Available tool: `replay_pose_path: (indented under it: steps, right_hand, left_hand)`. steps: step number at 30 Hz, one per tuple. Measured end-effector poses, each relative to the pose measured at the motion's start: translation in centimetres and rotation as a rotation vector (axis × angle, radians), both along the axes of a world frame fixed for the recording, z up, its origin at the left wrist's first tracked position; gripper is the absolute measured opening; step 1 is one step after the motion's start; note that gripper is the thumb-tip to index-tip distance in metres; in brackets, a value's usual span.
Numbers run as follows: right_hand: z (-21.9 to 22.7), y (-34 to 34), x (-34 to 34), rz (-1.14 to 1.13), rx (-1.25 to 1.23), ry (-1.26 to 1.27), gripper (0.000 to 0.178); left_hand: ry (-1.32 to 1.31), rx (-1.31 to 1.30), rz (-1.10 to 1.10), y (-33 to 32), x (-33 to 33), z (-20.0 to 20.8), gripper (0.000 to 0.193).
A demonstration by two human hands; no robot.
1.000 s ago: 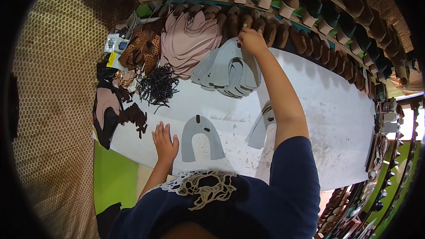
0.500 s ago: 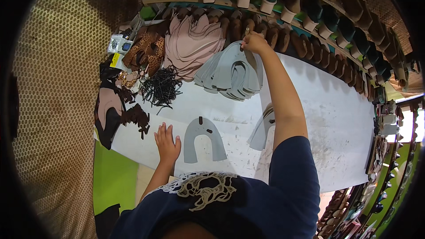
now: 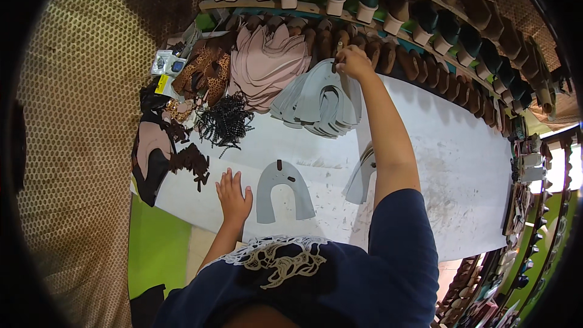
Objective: Manual assembly and alignment of shoe upper components on a workbench.
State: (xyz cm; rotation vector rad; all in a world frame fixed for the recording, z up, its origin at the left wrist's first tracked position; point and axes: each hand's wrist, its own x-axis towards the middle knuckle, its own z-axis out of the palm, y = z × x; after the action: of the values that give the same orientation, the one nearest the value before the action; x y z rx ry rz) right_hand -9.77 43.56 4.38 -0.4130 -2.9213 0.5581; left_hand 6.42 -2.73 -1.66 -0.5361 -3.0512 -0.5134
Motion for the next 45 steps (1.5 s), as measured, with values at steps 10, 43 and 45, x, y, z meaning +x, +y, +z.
replay_pose_path:
  steps: [10, 43, 45]
  right_hand:
    - [-2.4, -10.1, 9.0, 0.112, -0.257, 0.416, 0.018]
    - [-5.2, -41.8, 10.6, 0.495, -0.173, 0.188, 0.011]
    - [-5.2, -41.6, 11.3, 0.435, -0.297, 0.231, 0.01]
  left_hand:
    - [0.022, 0.053, 0.009, -0.6, 0.3, -0.4, 0.051]
    - [0.06, 0.278, 0.03, -13.7, -3.3, 1.9, 0.028]
    - [0.055, 0.304, 0.012, -13.2, -3.9, 2.7, 0.03]
